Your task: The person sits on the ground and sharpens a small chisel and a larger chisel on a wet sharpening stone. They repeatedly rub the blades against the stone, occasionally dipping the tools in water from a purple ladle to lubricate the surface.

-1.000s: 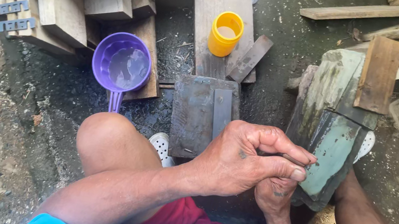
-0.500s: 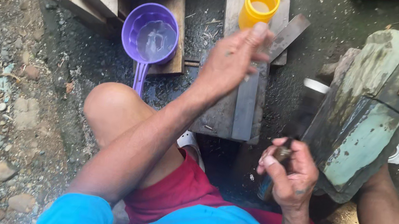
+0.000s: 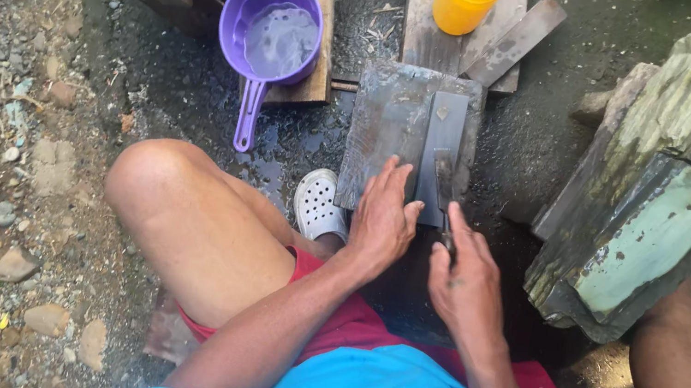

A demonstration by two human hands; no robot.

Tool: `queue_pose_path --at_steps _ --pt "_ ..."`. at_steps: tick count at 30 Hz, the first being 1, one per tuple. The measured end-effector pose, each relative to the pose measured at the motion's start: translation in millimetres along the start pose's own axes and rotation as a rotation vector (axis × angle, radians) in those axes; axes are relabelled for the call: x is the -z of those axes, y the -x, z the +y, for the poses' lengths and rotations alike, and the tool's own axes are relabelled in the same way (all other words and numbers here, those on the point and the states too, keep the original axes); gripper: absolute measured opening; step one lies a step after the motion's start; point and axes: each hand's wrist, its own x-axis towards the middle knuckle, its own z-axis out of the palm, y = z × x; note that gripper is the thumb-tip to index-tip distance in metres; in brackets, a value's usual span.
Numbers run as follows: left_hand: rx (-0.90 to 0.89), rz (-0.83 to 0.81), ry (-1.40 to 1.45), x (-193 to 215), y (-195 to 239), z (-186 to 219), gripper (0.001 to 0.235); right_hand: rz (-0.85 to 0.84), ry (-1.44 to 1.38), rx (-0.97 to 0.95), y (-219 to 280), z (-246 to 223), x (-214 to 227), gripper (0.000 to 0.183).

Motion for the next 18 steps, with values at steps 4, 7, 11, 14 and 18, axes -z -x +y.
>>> queue_pose_path --at_steps 4,7,11,14,18 --pt "0.057 -0.079 -0.166 14.2 -7.8 4.2 0.067 -0.071 0.256 -0.069 -6.4 -1.3 -17.9 0.057" --pt "0.076 -0.096 -0.137 15.8 -11.5 3.7 0.069 -0.055 0.24 -0.102 -7.2 -3.1 -20.3 0.053" --pt "-0.342 -0.064 -0.24 -2.9 -17.3 -9.9 0.057 -0.052 0.272 -0.09 -7.9 -0.6 -24.7 0.057" --pt "-0.592 -0.237 -0.323 -10.4 -32.7 -18.4 0.054 -0.023 0.22 -0.068 -8.2 2.9 -27.7 0.059" --pt "-0.612 -0.401 -0.358 1.8 -25.8 -24.4 0.055 0.003 0.106 -0.084 7.6 4.4 -29.7 0.055"
